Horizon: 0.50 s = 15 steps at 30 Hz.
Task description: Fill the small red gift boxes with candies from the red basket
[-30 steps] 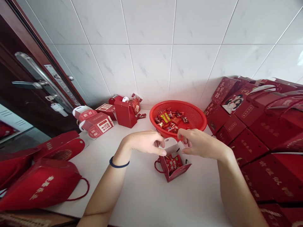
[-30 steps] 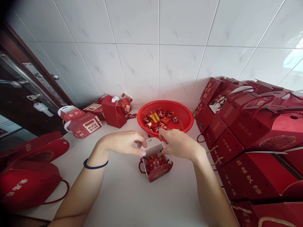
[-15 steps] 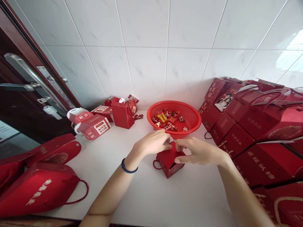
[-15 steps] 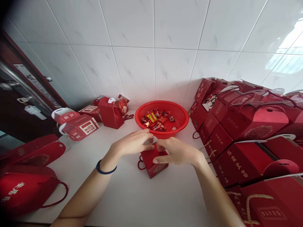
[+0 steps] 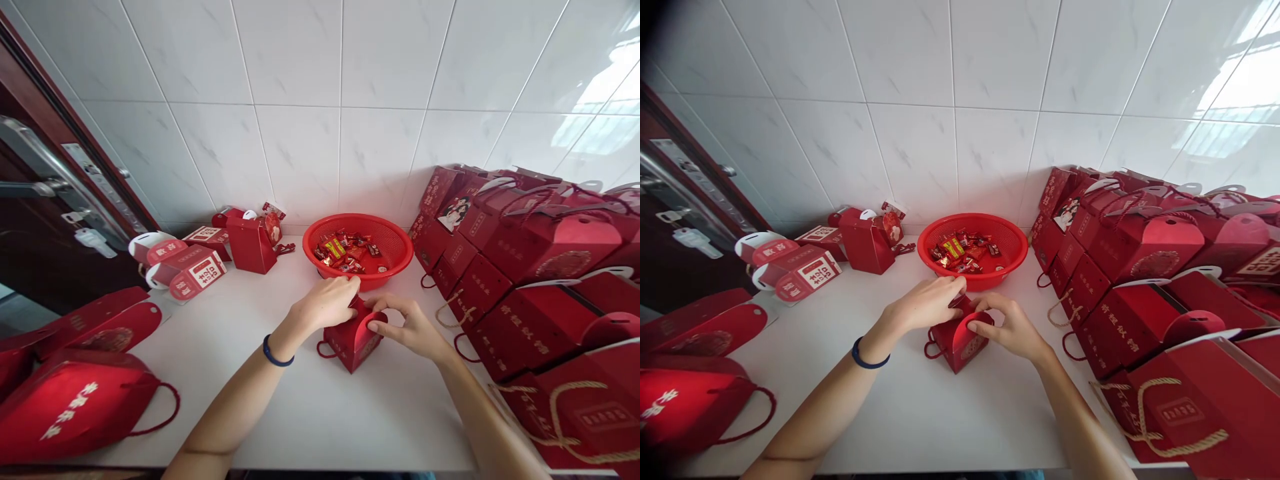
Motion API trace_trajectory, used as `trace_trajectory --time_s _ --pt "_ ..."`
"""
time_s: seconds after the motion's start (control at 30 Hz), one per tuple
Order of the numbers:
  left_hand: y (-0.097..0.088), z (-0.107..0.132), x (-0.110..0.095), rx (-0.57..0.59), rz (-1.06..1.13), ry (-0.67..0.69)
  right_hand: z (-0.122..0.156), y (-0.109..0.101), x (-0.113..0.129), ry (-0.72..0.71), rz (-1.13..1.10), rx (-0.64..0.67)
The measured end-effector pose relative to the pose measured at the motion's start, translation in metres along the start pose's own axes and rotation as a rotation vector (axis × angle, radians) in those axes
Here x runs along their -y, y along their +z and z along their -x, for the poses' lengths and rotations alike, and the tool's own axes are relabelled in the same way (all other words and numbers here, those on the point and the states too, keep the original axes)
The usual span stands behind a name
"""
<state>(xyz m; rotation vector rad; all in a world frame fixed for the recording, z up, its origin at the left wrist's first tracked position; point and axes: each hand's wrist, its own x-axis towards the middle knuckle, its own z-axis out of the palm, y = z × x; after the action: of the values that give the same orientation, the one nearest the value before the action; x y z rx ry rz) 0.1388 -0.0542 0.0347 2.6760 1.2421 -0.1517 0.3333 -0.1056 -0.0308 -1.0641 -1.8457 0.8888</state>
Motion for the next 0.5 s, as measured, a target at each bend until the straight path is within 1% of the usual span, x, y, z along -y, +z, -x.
trace_trajectory --time_s 0.1,0.2,0.33,0.4,0.5 --pt "-0.001 0.001 0.003 -0.001 0.032 0.013 0.001 0.009 -0.010 0.014 -0.080 -0.079" --pt "-0.003 0.002 0.006 0.035 0.113 0.030 0.002 0.015 -0.016 0.029 -0.136 -0.096" --pt "-0.006 0.002 0.012 0.071 0.209 0.043 0.002 0.021 -0.022 0.044 -0.128 -0.142" --pt "-0.006 0.002 0.015 0.114 0.250 0.038 0.002 0.024 -0.024 0.070 -0.127 -0.161" --pt "-0.004 0.002 0.019 0.223 0.297 -0.001 0.002 0.027 -0.026 0.130 -0.148 -0.157"
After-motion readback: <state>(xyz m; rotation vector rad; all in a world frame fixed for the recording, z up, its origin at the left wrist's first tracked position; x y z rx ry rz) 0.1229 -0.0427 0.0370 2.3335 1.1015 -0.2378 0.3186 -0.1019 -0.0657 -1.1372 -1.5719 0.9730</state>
